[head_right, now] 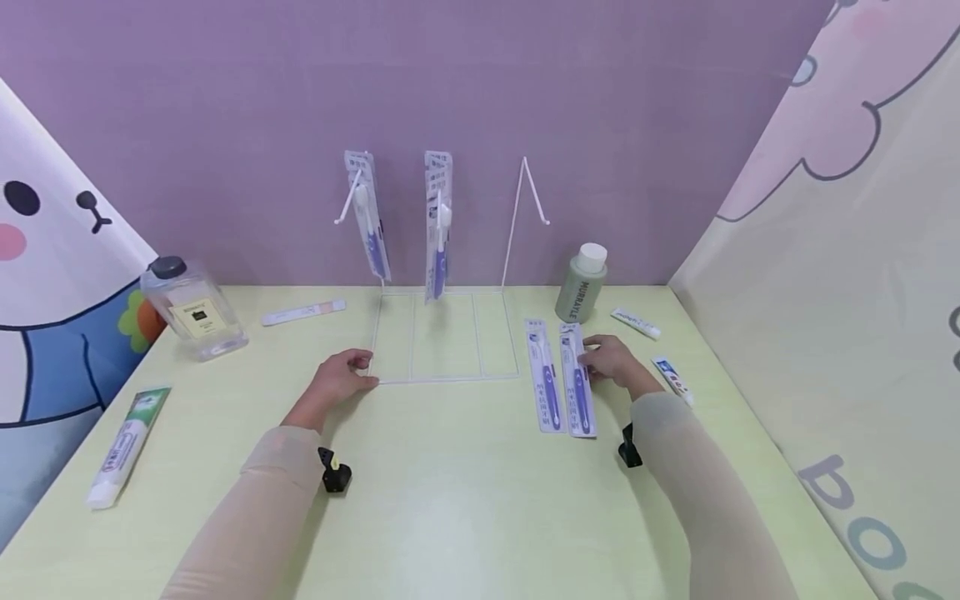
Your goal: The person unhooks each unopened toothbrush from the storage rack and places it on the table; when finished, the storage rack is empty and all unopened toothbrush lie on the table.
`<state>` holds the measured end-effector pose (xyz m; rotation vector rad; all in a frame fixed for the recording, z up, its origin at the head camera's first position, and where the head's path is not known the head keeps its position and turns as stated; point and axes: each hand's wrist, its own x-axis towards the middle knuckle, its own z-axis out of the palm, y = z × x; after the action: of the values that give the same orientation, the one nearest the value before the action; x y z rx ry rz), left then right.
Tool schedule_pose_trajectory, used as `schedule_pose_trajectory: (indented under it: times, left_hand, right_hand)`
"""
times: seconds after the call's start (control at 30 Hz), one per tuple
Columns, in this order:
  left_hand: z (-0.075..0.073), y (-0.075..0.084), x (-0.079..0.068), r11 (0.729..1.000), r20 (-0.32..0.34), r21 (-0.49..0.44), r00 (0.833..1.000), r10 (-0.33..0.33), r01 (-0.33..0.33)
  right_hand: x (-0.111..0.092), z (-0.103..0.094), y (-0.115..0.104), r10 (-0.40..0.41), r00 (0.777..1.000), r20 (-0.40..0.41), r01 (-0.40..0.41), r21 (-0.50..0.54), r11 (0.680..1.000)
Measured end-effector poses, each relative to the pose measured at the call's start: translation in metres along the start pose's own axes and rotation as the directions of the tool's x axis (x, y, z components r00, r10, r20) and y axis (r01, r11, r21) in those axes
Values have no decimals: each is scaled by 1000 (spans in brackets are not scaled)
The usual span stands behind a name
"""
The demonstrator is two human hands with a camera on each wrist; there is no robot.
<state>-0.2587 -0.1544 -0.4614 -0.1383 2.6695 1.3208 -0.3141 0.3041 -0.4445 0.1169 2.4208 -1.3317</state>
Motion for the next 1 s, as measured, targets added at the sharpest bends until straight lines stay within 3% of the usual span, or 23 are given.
schedule_pose_trajectory:
  times: [0.13, 0.33, 0.53, 0.77, 1.0]
  left_hand:
    - [0, -1, -4, 1000, -1, -8, 1000, -18, 18]
    - [-1, -1, -4, 1000, -17, -6, 1000, -19, 19]
    - [-1, -2, -2, 1000, -19, -2, 1000, -8, 8]
    - [2, 0, -3, 1000, -32, -18, 999, -7, 6]
    - [0, 2, -1, 1000, -30, -22, 1000, -4, 3]
  right_hand:
    - [-1, 3, -1, 29, 999, 22, -29, -38, 999]
    - [0, 3, -5, 6, 1000, 28, -4, -60, 998]
    - [-6, 0, -20, 13, 998, 54, -4, -162, 987]
    - [-16, 10, -66, -104, 991, 84, 117, -174, 978]
    - [-25, 38, -133, -298, 945, 133, 311, -92, 946]
